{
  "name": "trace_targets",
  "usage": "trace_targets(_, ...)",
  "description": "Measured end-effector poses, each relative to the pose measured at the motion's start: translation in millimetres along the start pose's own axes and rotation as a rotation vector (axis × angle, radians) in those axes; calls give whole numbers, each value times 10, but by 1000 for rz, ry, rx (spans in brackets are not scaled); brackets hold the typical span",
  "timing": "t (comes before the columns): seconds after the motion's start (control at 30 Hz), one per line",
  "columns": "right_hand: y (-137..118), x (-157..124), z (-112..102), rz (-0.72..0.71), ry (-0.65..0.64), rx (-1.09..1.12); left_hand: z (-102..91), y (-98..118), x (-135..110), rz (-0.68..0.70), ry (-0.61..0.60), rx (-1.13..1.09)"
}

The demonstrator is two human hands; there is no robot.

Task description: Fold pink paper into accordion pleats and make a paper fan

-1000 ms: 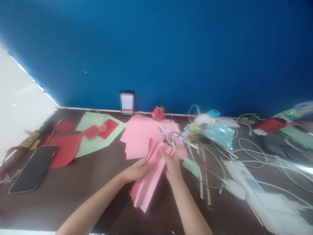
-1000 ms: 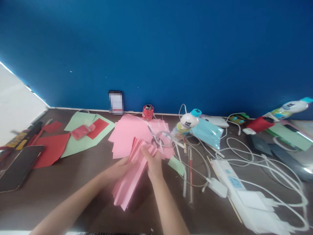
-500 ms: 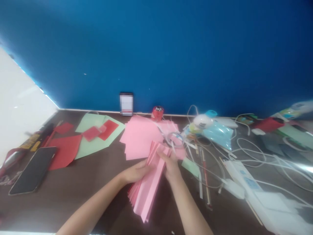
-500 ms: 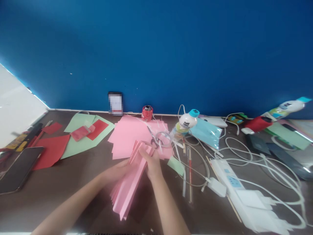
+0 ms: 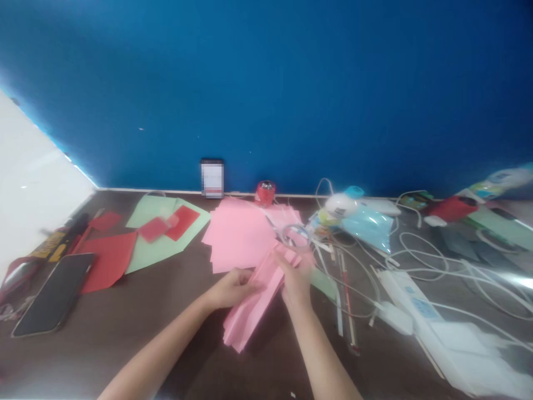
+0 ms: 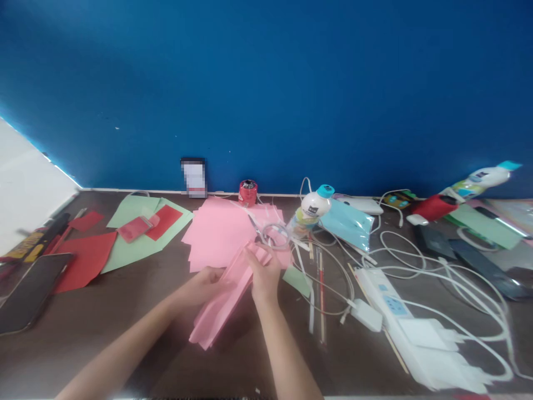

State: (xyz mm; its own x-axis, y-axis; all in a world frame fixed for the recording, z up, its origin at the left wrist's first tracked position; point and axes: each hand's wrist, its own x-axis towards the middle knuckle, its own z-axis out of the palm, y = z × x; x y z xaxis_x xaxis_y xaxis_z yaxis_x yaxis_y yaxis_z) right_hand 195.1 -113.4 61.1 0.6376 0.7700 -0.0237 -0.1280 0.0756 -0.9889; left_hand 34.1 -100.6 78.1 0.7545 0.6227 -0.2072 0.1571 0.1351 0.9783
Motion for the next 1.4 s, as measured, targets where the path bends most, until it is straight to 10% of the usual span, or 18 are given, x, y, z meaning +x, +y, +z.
trace_targets(0.47,-28,103,52,-55,-9,-6,-66,-95,6,-14,-133,-109)
trace_targets(0.77,13,-228,130,183,-650,-375,-201,-313,188,256,606,-432)
trace_targets(1.4,99,-205,188,3,-503,-245,-209,-324,257,343,599,-895)
